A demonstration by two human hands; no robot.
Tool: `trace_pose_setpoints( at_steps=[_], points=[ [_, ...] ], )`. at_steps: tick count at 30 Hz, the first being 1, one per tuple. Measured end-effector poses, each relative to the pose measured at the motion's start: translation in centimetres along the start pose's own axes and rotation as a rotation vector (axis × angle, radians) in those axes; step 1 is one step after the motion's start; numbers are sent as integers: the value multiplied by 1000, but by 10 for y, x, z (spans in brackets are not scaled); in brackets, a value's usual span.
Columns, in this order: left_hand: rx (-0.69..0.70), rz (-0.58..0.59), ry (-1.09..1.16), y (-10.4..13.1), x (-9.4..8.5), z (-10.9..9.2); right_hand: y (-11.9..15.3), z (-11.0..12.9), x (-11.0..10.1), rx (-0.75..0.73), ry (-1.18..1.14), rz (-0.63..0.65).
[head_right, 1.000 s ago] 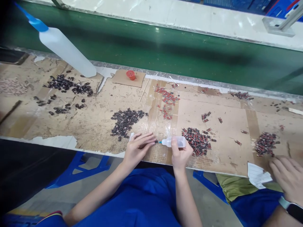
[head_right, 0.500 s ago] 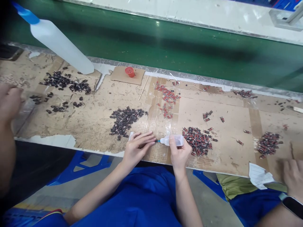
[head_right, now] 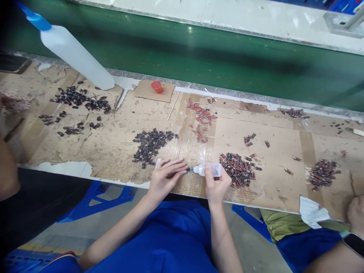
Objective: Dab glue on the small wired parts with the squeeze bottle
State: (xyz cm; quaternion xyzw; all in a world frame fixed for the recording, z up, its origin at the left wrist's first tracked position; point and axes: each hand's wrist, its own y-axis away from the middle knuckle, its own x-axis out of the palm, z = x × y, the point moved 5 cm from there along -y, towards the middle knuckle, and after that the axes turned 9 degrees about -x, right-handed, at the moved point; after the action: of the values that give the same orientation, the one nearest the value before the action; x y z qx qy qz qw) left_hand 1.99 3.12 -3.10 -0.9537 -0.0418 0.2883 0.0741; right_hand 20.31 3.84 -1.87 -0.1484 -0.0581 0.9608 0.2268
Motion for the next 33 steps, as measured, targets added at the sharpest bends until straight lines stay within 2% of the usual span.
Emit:
trace_pose_setpoints(
  at_steps=[4,11,13,16,19,22,26,30,33],
  points=[
    [-15,17,20,0,0,1,1,-1,1,12,-4,19],
    [-4,-7,52,-3,-1,0,-2,-12,-9,41,-154,-171],
    [3,-23,122,-4,-5,-3,-8,-5,-4,-11,-161,-117],
    [-23,-52,248,-4,-14,-4,-16,15,18,-168,-79,117],
    [-61,-82,325,-1,-22,-2,-20,33,40,-356,131,316],
    [-85,-82,349,1,-27,2,-33,39,47,-477,343,321],
    [-75,-57,348,2,-29,4,-62,31,42,-497,556,265],
    [-76,-16,352,2,-28,1,-85,15,49,-501,636,376],
    [-76,-16,359,1,-28,-3,-95,7,54,-469,646,403]
  ],
)
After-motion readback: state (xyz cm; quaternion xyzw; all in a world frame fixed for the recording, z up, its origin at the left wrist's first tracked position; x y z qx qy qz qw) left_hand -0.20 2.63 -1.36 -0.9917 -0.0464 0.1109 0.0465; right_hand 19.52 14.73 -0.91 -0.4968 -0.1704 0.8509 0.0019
